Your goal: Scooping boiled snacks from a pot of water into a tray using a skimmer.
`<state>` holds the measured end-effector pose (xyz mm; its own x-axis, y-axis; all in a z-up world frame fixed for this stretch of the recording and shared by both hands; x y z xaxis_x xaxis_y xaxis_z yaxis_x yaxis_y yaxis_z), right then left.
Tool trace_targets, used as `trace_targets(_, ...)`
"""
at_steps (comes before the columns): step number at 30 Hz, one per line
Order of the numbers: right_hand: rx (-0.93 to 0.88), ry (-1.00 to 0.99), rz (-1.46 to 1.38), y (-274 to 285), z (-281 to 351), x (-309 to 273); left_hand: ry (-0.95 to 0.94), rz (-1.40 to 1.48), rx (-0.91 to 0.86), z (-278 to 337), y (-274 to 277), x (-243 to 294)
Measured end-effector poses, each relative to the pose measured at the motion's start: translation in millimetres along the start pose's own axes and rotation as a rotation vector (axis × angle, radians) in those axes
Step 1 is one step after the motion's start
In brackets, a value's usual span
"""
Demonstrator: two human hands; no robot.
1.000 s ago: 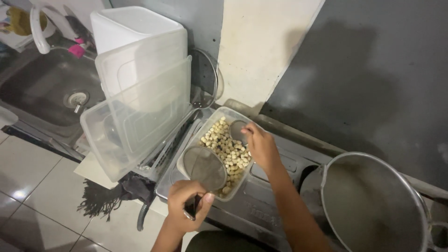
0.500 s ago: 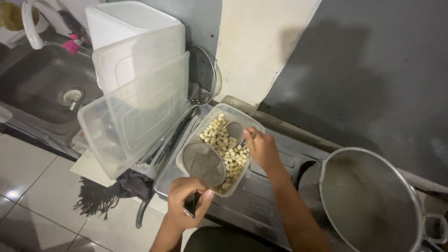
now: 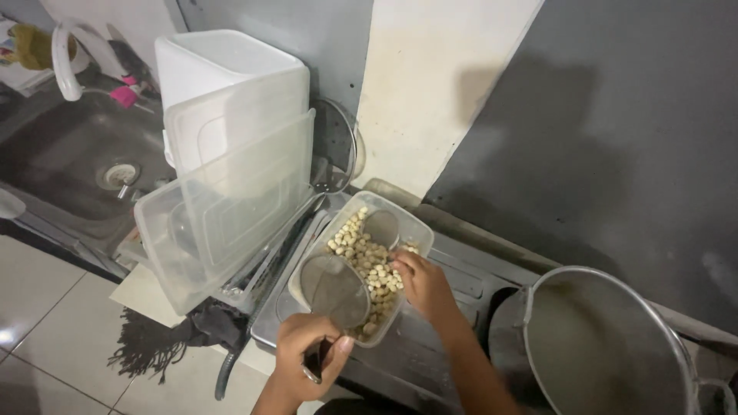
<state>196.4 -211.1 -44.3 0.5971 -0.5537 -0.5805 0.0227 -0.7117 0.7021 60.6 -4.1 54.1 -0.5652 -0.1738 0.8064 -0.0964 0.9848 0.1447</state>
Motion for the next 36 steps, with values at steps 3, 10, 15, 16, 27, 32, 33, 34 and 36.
trace_targets(3,-0.088,-0.117,0.017,-5,-1,-5,-0.037,-0.092,0.033,3,0,2)
trace_targets(10,-0.011,-0.393,-0.031,-8,-8,23,-0.019,-0.010,0.052,7,4,2)
trace_targets(15,0.147,-0.231,-0.041,5,-11,11,-0.028,-0.064,0.067,9,0,-2)
trace_targets(16,0.159,-0.221,-0.042,7,-18,6,-0.043,-0.068,0.065,9,-1,-4)
trace_targets(27,0.050,0.011,0.014,21,21,-35,-0.263,-0.061,0.323,27,2,2)
trace_targets(32,-0.066,0.384,0.005,27,48,-58,-0.254,-0.117,0.452,48,5,-12)
trace_targets(33,-0.071,0.430,-0.020,31,49,-61,-0.266,-0.096,0.500,50,7,-17)
trace_targets(34,-0.072,0.443,-0.018,30,45,-51,-0.275,-0.099,0.509,43,11,-15)
trace_targets(36,-0.003,0.307,-0.066,35,42,-27,-0.183,-0.303,0.456,33,13,-5)
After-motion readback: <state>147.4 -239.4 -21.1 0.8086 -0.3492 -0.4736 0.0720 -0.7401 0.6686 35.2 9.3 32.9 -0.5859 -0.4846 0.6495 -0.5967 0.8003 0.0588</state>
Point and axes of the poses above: each hand's wrist, its own z-axis away from the middle knuckle, its own y-axis out of the back of the hand, x = y × z, the point moved 8 cm from there along -z, towards the middle knuckle, and after that the axes turned 1 degree about -x, right-handed, at the moved point
